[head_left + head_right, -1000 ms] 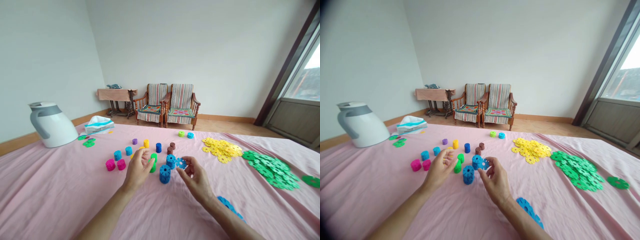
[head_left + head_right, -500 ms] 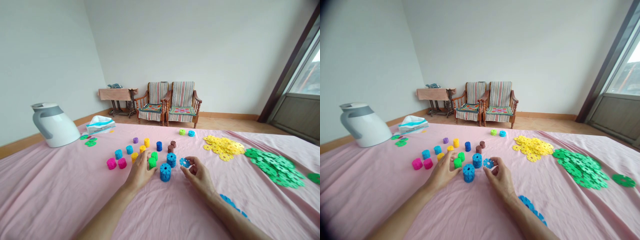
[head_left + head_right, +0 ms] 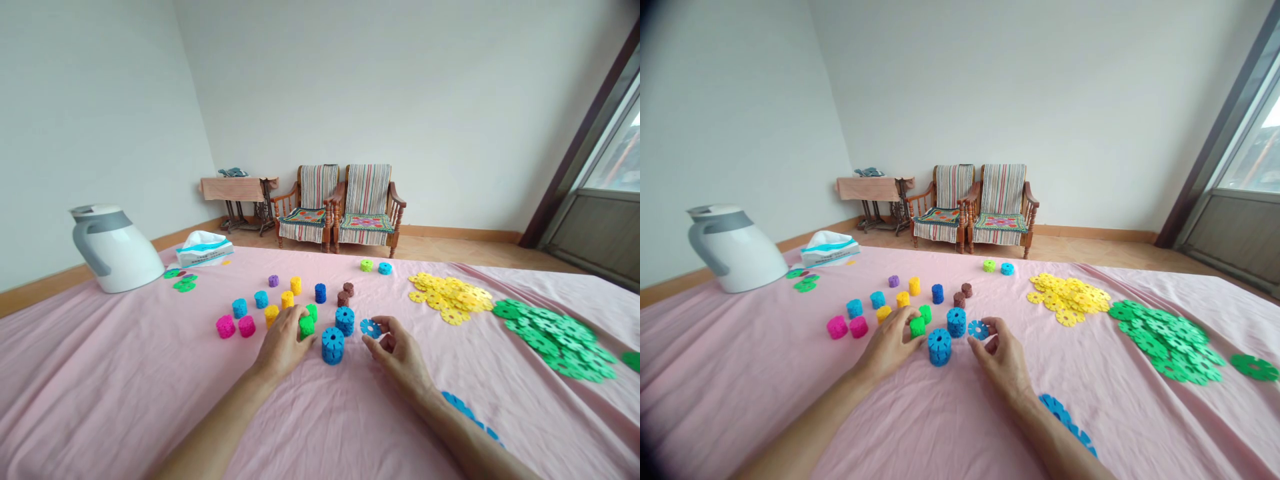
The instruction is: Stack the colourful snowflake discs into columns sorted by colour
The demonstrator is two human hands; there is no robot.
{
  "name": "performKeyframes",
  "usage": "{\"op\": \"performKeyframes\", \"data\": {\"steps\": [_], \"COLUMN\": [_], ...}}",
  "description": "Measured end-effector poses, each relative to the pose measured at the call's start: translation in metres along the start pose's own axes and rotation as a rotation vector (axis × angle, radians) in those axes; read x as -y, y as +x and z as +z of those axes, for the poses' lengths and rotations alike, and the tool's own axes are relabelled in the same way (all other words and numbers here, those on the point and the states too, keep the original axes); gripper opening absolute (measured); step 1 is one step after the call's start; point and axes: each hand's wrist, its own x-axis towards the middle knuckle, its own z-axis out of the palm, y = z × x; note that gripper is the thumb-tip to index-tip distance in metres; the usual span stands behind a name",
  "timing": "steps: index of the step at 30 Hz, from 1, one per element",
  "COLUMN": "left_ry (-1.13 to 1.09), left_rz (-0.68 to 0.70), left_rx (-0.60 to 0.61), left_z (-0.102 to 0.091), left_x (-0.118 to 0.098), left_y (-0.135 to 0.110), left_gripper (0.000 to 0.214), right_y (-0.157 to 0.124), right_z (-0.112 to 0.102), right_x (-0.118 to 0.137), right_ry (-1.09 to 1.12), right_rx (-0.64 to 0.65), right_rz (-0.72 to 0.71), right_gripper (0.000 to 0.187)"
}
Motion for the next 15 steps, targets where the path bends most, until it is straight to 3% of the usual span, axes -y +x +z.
{"op": "performKeyframes", "data": {"steps": [15], "left_ry": [-0.007], "left_rz": [0.022], "left_rx": [0.024], "left_z": [0.0005], "left_x": [0.0001], "left_y": [-0.0002], "left_gripper": [0.038], "right_y": [-0.0001], "right_z": [0.0011], "right_x": [-0.0017], "right_ry": [-0.034], "right_rx": [0.003], "right_rz": [-0.032], "right_gripper": [0.033]}}
